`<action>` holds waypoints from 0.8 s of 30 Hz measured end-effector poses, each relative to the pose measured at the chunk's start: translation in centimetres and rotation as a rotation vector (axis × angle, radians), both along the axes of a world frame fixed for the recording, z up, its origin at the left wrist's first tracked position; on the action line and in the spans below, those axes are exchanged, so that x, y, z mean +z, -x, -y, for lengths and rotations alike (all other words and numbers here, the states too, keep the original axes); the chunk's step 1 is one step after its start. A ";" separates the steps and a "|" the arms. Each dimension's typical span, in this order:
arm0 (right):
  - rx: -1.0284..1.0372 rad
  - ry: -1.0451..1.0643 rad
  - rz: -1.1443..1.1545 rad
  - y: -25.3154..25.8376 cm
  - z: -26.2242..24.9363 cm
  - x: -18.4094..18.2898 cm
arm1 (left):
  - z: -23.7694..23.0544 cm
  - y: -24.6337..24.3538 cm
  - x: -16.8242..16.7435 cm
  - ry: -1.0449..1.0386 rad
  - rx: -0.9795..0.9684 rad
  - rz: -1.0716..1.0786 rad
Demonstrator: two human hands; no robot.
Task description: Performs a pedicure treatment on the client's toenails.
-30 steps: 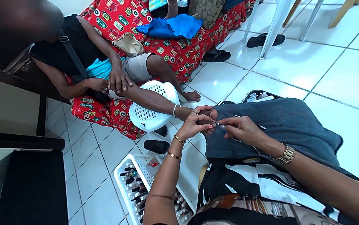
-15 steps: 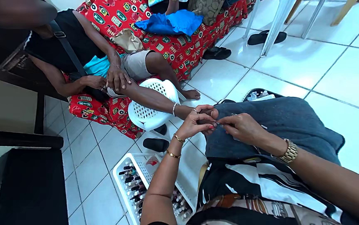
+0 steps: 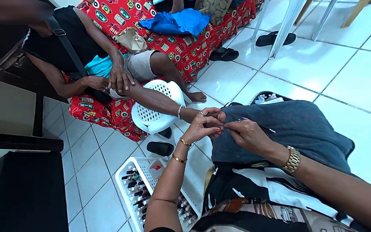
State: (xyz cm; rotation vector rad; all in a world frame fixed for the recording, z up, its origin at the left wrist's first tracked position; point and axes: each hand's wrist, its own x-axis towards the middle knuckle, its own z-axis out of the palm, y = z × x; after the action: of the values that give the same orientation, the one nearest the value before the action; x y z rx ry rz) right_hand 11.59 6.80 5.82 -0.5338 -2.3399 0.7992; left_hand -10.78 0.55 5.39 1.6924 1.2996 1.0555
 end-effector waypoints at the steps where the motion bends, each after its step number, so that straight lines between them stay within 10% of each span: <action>1: 0.011 0.074 -0.002 0.0 -0.1 0.0 | 0.0 0.0 -0.1 0.001 -0.003 0.008; 7: 0.080 0.602 0.068 -0.8 -1.3 1.1 | 0.2 0.1 0.1 0.018 -0.002 0.050; 24: 0.017 0.079 0.068 -0.7 -0.7 0.9 | 0.0 0.1 0.0 -0.022 -0.003 -0.003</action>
State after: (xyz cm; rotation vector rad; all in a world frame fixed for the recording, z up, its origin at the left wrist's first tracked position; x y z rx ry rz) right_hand 12.33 7.49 6.69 -0.5835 -2.3852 0.8975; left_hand -10.92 0.54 5.41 1.7122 1.2912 1.0695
